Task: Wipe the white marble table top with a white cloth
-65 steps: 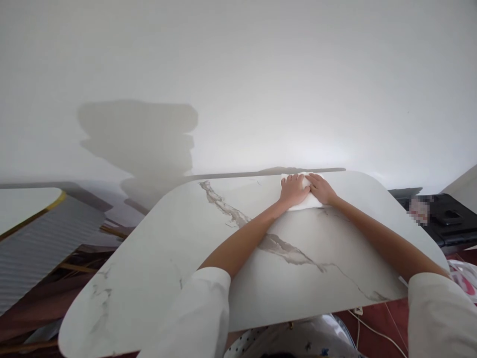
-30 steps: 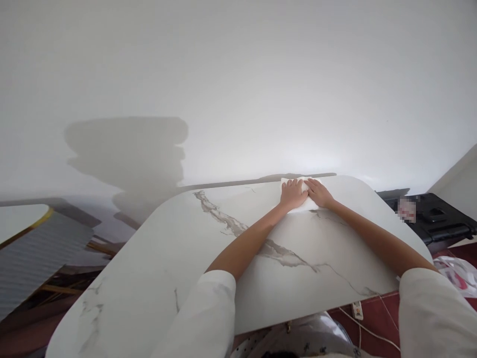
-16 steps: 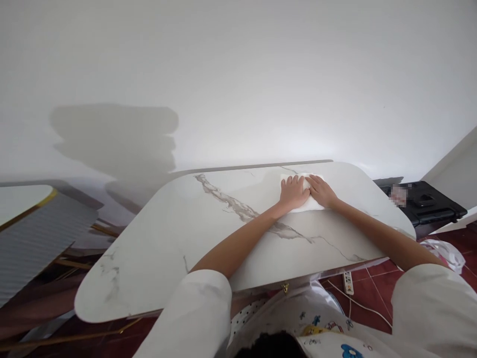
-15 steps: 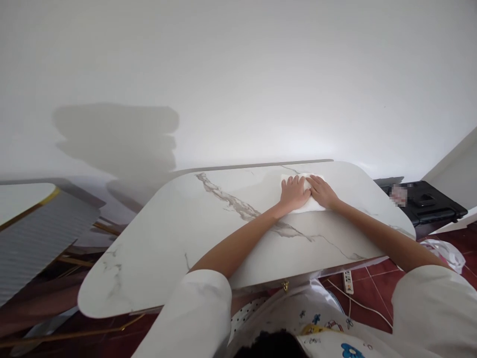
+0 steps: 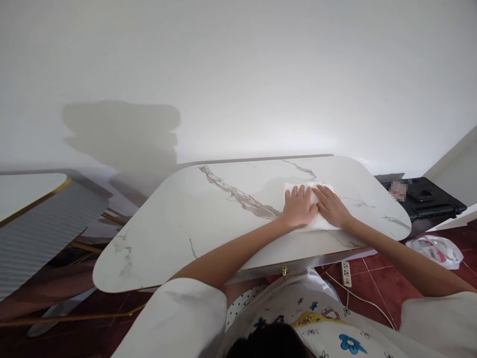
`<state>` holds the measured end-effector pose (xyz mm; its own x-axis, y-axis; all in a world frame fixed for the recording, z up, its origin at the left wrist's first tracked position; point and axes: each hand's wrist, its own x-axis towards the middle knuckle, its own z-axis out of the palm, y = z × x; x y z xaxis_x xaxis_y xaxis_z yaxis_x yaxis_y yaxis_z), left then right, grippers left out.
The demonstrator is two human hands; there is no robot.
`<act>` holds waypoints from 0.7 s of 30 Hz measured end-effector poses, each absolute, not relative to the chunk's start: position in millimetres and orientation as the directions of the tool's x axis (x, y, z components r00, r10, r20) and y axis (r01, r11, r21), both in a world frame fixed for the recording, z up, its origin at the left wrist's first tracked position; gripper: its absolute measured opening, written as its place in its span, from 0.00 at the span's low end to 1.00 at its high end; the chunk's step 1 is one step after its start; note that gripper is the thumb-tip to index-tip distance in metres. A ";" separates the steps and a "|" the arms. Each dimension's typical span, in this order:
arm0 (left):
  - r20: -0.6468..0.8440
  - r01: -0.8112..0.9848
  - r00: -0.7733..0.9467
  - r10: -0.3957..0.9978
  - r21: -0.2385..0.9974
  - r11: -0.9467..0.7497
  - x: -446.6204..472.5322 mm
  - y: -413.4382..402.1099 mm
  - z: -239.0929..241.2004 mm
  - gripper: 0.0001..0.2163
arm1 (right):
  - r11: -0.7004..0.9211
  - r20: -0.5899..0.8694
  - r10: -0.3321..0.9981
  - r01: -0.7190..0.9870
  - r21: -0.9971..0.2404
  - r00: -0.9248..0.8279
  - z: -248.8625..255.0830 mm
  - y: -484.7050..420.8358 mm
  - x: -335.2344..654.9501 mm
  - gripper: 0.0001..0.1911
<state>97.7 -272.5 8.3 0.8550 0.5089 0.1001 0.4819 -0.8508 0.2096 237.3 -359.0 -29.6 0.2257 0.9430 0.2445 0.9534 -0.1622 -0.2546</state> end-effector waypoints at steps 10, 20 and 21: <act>0.068 0.492 0.856 0.512 0.196 -0.849 81.1 -304.5 7.3 0.28 | -0.136 0.278 0.939 0.962 -0.235 0.201 -32.8 -396.3 219.5 0.28; 0.114 0.469 0.860 0.497 0.204 -0.859 83.0 -323.4 2.5 0.28 | -0.137 0.244 0.949 0.957 -0.254 0.201 -27.3 -418.7 221.1 0.28; 0.111 0.469 0.861 0.497 0.209 -0.858 83.6 -324.2 3.0 0.28 | -0.139 0.241 0.949 0.957 -0.254 0.202 -27.0 -419.3 222.0 0.28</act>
